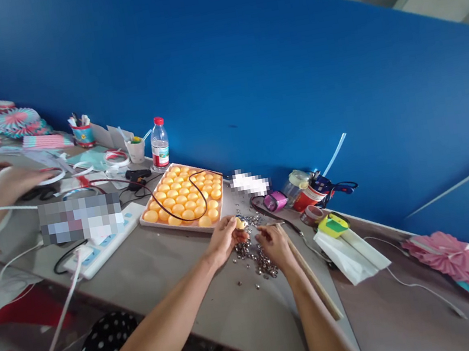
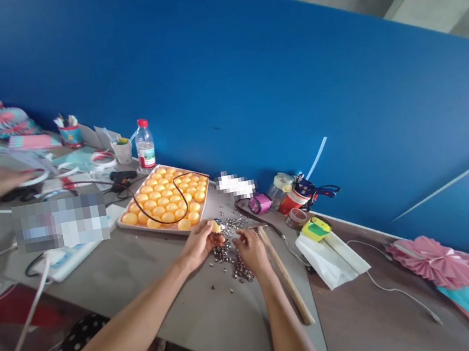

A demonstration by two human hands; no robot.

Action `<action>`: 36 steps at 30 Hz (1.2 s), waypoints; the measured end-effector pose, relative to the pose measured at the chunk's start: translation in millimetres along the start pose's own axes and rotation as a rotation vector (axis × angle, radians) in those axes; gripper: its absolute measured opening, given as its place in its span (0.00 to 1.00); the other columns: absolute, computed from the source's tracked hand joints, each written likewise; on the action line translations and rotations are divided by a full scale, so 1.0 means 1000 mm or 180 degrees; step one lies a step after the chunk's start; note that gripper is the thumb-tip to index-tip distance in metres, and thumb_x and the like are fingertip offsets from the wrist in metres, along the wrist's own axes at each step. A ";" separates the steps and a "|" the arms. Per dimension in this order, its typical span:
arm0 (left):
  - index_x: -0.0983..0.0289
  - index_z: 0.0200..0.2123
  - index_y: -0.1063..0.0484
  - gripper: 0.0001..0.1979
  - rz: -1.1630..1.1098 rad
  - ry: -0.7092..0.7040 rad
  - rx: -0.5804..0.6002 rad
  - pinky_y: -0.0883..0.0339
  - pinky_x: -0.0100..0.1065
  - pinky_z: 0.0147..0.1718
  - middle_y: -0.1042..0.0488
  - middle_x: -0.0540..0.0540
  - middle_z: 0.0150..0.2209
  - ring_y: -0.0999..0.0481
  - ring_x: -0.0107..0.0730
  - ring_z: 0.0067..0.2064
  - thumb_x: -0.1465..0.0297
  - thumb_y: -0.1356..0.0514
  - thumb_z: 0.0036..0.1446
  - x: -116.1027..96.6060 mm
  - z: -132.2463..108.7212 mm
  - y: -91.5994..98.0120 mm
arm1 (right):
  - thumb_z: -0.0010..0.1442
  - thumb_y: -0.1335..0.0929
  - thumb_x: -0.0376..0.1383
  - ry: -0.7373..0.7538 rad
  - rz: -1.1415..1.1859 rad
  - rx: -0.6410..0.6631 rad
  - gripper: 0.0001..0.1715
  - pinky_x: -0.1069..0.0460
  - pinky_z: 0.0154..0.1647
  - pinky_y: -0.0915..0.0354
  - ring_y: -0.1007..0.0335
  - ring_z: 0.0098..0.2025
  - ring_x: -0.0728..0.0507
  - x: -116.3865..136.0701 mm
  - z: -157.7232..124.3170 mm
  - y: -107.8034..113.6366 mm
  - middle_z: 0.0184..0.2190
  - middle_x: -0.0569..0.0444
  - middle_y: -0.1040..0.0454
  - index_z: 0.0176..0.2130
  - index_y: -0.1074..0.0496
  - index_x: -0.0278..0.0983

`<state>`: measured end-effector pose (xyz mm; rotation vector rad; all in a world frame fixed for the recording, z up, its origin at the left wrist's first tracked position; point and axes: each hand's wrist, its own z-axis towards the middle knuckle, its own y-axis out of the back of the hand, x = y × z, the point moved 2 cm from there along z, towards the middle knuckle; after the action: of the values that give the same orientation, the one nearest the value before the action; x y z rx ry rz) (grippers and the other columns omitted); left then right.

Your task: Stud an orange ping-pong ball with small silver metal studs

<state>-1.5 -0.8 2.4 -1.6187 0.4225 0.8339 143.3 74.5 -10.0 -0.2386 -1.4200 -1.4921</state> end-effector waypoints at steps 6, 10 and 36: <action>0.65 0.31 0.38 0.14 -0.0056 -0.0025 0.0013 0.33 0.27 0.22 0.31 0.49 0.22 0.26 0.27 0.23 0.62 0.38 0.51 0.002 0.002 0.002 | 0.52 0.33 0.41 0.0302 -0.1389 0.0652 0.17 0.48 0.44 0.45 0.37 0.45 0.41 0.014 -0.010 -0.019 0.40 0.50 0.29 0.43 0.29 0.40; 0.64 0.31 0.39 0.15 -0.0042 0.0016 0.0013 0.34 0.27 0.21 0.31 0.48 0.22 0.26 0.27 0.22 0.62 0.38 0.50 0.006 0.004 0.003 | 0.55 0.36 0.34 0.0241 -0.1298 0.0547 0.09 0.50 0.44 0.45 0.34 0.42 0.43 0.016 -0.009 -0.019 0.36 0.52 0.27 0.36 0.28 0.38; 0.65 0.32 0.38 0.15 0.0122 0.0156 -0.0093 0.33 0.27 0.21 0.29 0.49 0.24 0.26 0.27 0.22 0.62 0.37 0.49 0.006 0.003 0.002 | 0.50 0.31 0.45 -0.1564 0.3817 -0.0455 0.15 0.56 0.20 0.39 0.50 0.15 0.56 0.005 0.001 -0.006 0.18 0.63 0.38 0.27 0.35 0.37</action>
<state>0.3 2.2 -3.1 -1.6652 0.4793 0.8340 135.6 71.5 -10.1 -1.3470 -1.1282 -0.5195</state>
